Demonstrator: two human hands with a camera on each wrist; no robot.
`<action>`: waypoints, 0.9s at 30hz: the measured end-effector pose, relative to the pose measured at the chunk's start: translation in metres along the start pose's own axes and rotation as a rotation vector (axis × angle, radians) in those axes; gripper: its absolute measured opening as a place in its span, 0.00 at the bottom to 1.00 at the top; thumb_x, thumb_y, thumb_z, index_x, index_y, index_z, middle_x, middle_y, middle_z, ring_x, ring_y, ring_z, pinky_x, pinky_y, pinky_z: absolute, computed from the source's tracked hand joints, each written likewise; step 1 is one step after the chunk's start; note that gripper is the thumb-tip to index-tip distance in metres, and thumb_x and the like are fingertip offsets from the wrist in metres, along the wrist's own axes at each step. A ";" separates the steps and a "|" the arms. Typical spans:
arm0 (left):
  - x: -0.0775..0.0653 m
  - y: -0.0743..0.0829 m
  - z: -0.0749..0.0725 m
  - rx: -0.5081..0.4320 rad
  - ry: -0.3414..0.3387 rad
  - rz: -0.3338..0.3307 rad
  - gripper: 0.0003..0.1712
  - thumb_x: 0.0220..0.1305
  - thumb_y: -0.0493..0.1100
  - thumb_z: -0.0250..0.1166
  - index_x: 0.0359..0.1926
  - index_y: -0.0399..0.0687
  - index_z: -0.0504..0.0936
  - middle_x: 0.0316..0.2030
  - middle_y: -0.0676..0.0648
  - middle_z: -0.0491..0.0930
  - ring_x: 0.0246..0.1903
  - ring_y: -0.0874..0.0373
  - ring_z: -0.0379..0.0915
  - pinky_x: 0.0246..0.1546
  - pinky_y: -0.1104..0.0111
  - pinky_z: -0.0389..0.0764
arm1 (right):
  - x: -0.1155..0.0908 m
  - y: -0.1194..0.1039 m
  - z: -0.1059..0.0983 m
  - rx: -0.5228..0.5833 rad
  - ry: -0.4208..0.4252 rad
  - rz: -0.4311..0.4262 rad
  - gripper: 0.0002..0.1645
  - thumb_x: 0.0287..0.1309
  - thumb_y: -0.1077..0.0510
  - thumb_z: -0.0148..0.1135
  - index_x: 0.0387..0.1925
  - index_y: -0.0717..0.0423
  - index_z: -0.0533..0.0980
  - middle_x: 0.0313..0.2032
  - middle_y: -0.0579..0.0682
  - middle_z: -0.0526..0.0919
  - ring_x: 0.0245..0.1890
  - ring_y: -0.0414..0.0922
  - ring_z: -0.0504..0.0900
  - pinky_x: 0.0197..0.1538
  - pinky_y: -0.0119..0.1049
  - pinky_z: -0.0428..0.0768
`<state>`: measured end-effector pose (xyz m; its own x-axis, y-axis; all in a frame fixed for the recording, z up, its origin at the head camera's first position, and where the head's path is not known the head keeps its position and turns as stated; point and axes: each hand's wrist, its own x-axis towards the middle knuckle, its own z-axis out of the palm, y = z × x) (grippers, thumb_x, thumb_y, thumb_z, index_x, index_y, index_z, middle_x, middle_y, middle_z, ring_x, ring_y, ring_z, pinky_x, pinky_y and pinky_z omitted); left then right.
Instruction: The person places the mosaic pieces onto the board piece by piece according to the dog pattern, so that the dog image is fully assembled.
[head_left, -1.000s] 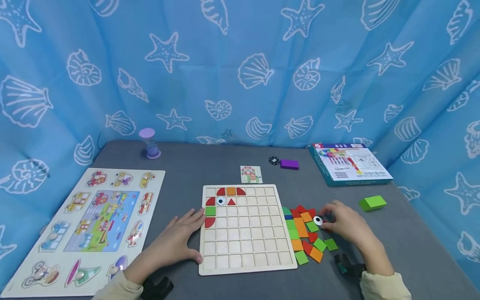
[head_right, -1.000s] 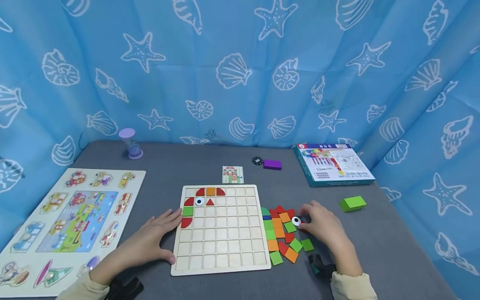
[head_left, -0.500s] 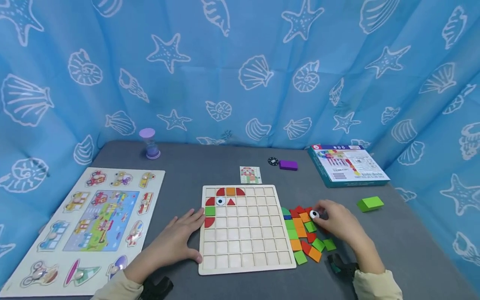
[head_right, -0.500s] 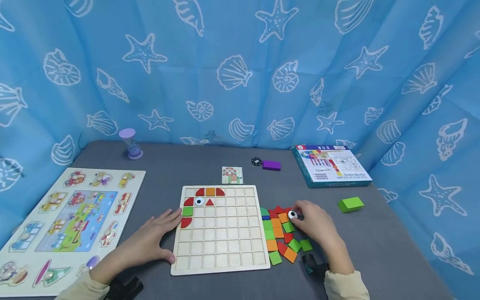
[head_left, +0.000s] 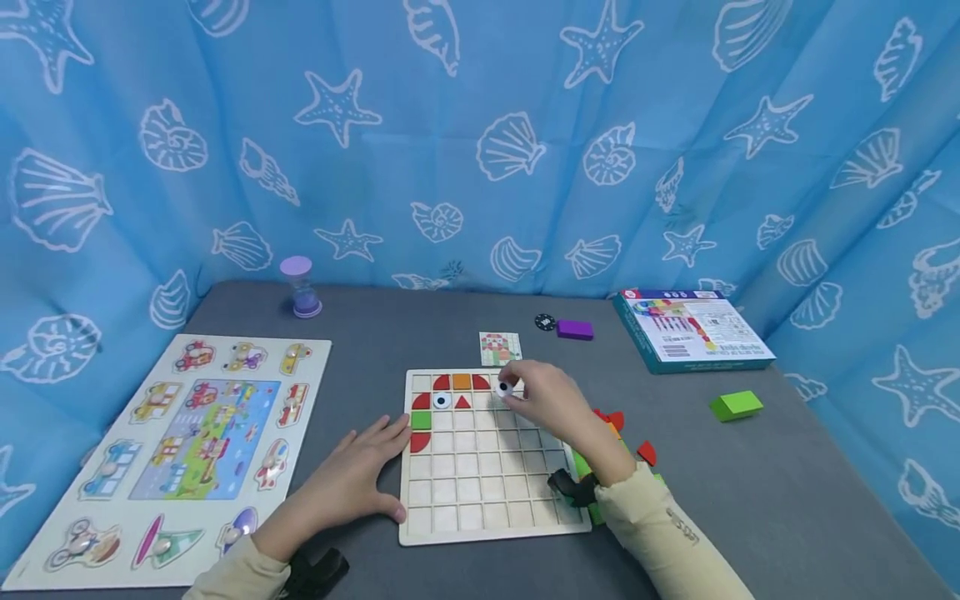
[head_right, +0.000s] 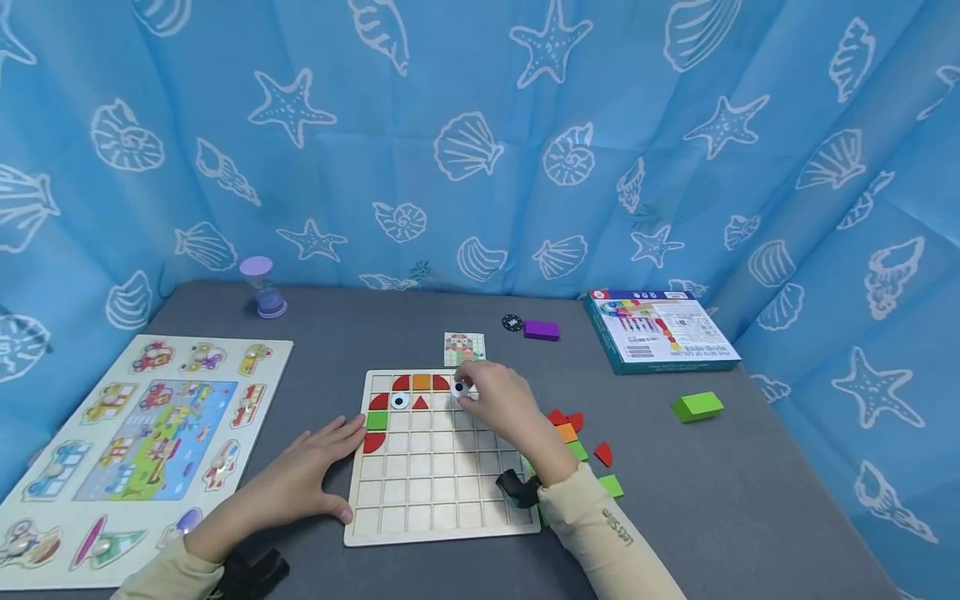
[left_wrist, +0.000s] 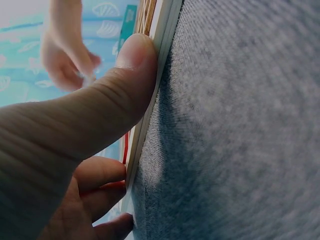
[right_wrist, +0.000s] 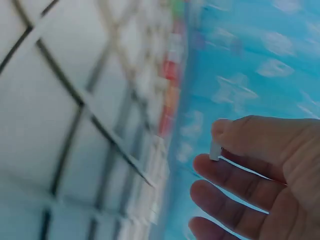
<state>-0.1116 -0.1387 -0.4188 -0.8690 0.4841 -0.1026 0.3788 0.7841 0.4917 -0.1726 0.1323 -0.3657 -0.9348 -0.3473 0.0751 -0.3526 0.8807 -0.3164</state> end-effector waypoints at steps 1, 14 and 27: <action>0.000 0.000 0.001 0.002 0.000 0.002 0.60 0.27 0.63 0.72 0.64 0.47 0.60 0.67 0.51 0.52 0.66 0.49 0.43 0.57 0.41 0.47 | 0.006 -0.003 0.005 -0.014 -0.029 -0.003 0.11 0.47 0.56 0.65 0.37 0.49 0.78 0.31 0.42 0.79 0.26 0.36 0.72 0.29 0.32 0.72; 0.001 0.001 -0.001 0.005 -0.004 -0.012 0.60 0.28 0.63 0.72 0.65 0.47 0.59 0.67 0.52 0.51 0.66 0.49 0.42 0.58 0.41 0.47 | 0.032 -0.007 0.028 -0.080 -0.154 -0.044 0.10 0.45 0.55 0.66 0.34 0.47 0.79 0.20 0.39 0.73 0.21 0.38 0.68 0.24 0.32 0.67; 0.001 0.002 -0.002 0.002 -0.015 -0.019 0.60 0.28 0.63 0.72 0.65 0.48 0.59 0.67 0.52 0.51 0.66 0.49 0.41 0.58 0.41 0.46 | 0.004 0.035 -0.011 0.041 -0.048 0.030 0.16 0.47 0.57 0.65 0.42 0.52 0.78 0.26 0.43 0.76 0.24 0.39 0.71 0.27 0.33 0.70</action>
<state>-0.1126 -0.1380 -0.4160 -0.8711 0.4749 -0.1249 0.3627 0.7938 0.4883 -0.1892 0.1654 -0.3656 -0.9415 -0.3365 0.0197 -0.3211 0.8774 -0.3566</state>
